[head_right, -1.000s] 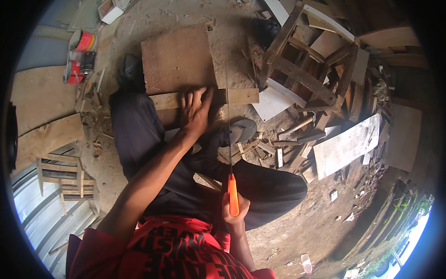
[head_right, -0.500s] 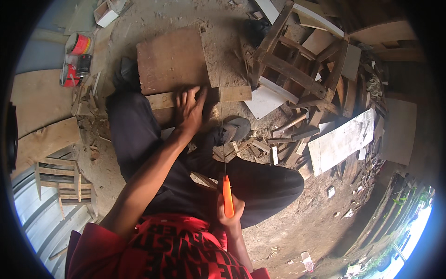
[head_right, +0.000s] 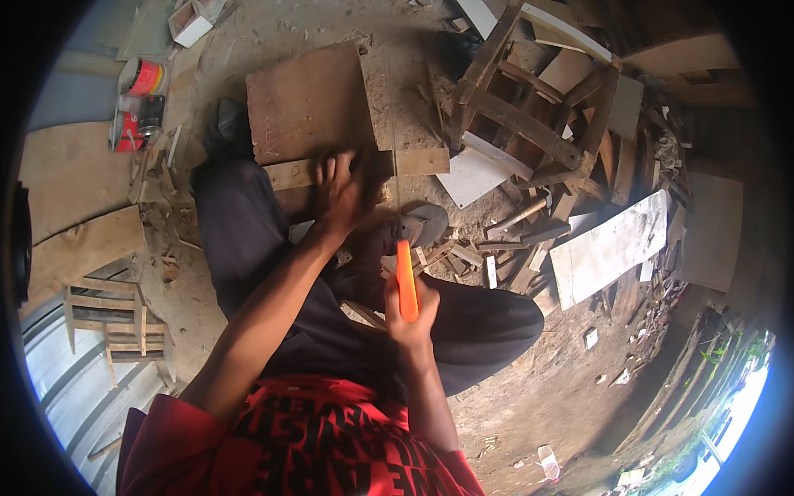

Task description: The person assembles a wooden frame by hand, fitting pieces together and securing them. They then use a hand saw to cut a piece of wood placed on the floor.

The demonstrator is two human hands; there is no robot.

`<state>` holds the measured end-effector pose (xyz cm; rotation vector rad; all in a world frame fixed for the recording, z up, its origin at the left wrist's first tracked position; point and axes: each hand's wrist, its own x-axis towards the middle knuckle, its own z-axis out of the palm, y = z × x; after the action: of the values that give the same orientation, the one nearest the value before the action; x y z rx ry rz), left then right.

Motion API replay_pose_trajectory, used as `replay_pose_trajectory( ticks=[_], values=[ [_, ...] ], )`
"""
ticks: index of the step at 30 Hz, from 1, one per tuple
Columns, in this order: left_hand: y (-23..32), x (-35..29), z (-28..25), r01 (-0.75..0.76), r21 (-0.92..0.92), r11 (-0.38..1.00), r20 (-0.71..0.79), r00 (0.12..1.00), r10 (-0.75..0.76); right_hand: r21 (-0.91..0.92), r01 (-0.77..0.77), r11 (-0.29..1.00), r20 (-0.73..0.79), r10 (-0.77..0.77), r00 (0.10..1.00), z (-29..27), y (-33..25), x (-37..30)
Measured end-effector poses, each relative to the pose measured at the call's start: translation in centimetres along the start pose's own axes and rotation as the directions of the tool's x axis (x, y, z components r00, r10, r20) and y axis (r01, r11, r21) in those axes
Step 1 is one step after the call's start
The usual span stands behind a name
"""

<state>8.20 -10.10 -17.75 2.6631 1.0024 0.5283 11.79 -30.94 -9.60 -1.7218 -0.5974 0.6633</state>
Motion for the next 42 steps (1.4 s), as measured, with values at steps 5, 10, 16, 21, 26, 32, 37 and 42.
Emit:
replay_pose_trajectory(
  ticks=[5,10,16,21,26,32,37,42],
  values=[
    [-0.1,0.0,-1.0,-0.015,0.025,1.0,0.061,0.998,0.013,-0.174,-0.065,0.983,-0.006,0.065,0.998,-2.8,-1.5,-8.2],
    [0.1,-0.2,-0.3,-0.016,-0.002,1.0,-0.011,1.0,0.016,0.13,-0.112,0.985,-0.081,0.123,0.989,0.5,-1.3,1.6],
    [0.0,0.3,0.5,-0.039,0.019,0.999,-0.026,0.999,0.04,-0.033,0.186,0.982,-0.062,-0.188,0.98,2.6,0.4,7.4],
    [-0.5,-0.4,-0.4,-0.031,0.058,0.998,0.025,0.999,0.029,-0.099,-0.132,0.986,-0.002,0.132,0.991,-2.4,-1.2,-8.0],
    [-0.2,-0.3,-0.9,-0.013,-0.004,1.0,0.039,0.999,0.013,0.059,-0.035,0.998,-0.04,0.038,0.999,-2.1,0.4,-5.4],
    [0.2,-0.4,0.3,-0.02,-0.008,1.0,0.01,1.0,0.02,-0.077,0.033,0.996,-0.072,-0.038,0.997,2.4,-1.2,8.7],
    [-0.6,-0.4,0.2,-0.028,0.041,0.999,0.015,1.0,0.027,-0.041,0.017,0.999,-0.051,-0.019,0.999,0.2,1.2,-2.9],
    [-0.1,-0.5,-1.1,-0.022,-0.011,1.0,0.052,0.998,0.023,-0.175,-0.037,0.984,-0.061,0.027,0.998,-2.5,0.3,-7.9]
  ],
)
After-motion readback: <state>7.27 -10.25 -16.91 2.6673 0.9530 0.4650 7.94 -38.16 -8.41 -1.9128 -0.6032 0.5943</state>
